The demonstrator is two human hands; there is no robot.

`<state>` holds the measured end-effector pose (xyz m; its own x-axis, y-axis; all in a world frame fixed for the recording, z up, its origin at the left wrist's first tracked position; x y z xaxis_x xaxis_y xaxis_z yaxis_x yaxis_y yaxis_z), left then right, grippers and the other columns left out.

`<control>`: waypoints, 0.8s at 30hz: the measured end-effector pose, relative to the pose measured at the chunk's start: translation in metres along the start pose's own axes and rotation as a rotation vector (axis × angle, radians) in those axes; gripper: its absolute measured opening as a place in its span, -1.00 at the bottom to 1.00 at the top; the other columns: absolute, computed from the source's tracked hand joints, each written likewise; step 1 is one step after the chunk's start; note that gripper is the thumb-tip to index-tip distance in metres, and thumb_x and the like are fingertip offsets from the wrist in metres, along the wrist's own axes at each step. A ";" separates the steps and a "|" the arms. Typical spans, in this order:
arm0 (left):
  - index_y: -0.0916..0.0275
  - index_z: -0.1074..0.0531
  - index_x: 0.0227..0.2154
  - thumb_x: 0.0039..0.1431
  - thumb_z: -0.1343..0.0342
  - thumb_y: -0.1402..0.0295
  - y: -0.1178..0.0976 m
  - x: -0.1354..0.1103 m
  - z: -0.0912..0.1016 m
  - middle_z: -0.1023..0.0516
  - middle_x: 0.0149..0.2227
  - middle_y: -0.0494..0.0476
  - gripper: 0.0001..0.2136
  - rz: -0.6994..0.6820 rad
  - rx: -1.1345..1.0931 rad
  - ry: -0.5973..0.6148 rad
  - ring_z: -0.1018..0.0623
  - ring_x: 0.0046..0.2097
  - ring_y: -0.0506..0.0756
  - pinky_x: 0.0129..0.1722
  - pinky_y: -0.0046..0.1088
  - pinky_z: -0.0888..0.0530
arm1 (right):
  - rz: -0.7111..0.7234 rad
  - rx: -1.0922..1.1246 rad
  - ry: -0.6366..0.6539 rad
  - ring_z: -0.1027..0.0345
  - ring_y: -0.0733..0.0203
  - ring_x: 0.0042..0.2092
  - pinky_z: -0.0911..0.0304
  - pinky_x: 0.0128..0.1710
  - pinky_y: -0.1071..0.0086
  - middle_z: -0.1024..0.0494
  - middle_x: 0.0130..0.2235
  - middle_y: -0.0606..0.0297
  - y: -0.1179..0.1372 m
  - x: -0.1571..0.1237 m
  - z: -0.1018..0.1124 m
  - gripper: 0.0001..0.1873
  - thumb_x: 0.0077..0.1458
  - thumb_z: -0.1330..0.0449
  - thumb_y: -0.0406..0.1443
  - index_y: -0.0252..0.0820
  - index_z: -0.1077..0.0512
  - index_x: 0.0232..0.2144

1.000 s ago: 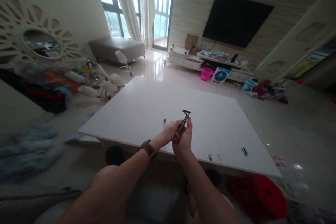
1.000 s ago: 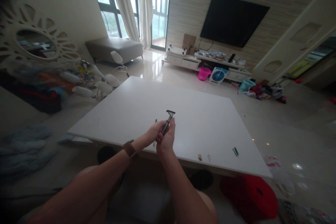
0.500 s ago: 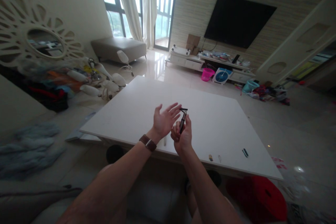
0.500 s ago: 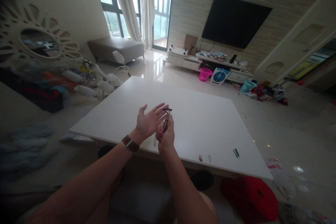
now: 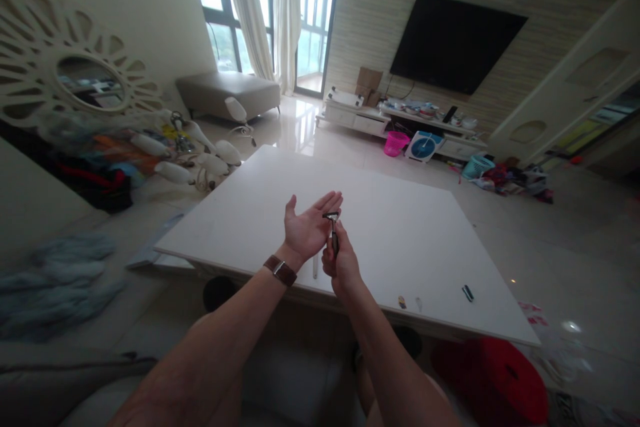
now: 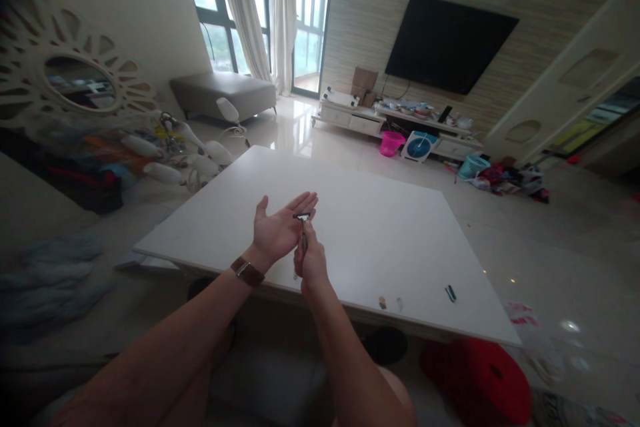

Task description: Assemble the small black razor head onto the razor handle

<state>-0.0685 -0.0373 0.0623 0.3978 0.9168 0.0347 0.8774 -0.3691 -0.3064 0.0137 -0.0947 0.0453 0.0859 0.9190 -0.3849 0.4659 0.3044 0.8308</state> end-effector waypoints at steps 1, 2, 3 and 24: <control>0.54 -0.34 0.19 0.23 0.13 -0.11 0.000 0.000 0.000 -0.41 0.24 0.50 -0.24 0.003 -0.010 -0.006 -0.33 0.33 0.28 0.26 -0.23 -0.32 | -0.004 -0.007 -0.006 0.24 0.48 -0.75 0.36 -0.77 0.50 -0.02 -0.81 0.56 0.000 0.000 0.000 -0.33 0.04 -0.18 0.22 -0.10 -0.08 -0.73; 0.54 -0.34 0.20 0.23 0.12 -0.10 0.001 0.000 0.000 -0.41 0.23 0.50 -0.24 0.005 -0.020 -0.012 -0.33 0.33 0.28 0.26 -0.22 -0.31 | -0.006 -0.013 -0.010 0.24 0.49 -0.75 0.36 -0.77 0.50 -0.03 -0.81 0.56 0.000 0.000 0.000 -0.33 0.04 -0.18 0.22 -0.10 -0.08 -0.73; 0.54 -0.33 0.20 0.23 0.11 -0.10 0.001 0.000 0.000 -0.41 0.23 0.51 -0.24 0.006 -0.029 -0.016 -0.33 0.33 0.29 0.27 -0.22 -0.30 | -0.007 -0.019 -0.011 0.23 0.49 -0.75 0.36 -0.76 0.49 -0.03 -0.80 0.56 0.000 0.000 0.001 -0.33 0.04 -0.18 0.21 -0.10 -0.08 -0.73; 0.54 -0.38 0.17 0.24 0.08 -0.01 0.011 0.000 0.003 -0.46 0.19 0.51 -0.31 -0.029 -0.021 -0.058 -0.35 0.32 0.29 0.31 -0.22 -0.25 | -0.006 -0.124 -0.052 0.17 0.46 -0.74 0.33 -0.75 0.47 -0.04 -0.80 0.53 -0.006 0.009 0.009 -0.32 0.01 -0.20 0.23 -0.09 -0.06 -0.73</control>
<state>-0.0591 -0.0408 0.0559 0.3564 0.9343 -0.0117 0.8940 -0.3446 -0.2864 0.0190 -0.0905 0.0331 0.1304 0.9037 -0.4079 0.3546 0.3417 0.8703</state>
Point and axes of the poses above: each hand's wrist, its own x-axis towards the middle knuckle, its own z-axis out of the back of the hand, y = z × x, the point moved 1 cm from there along x, towards the middle knuckle
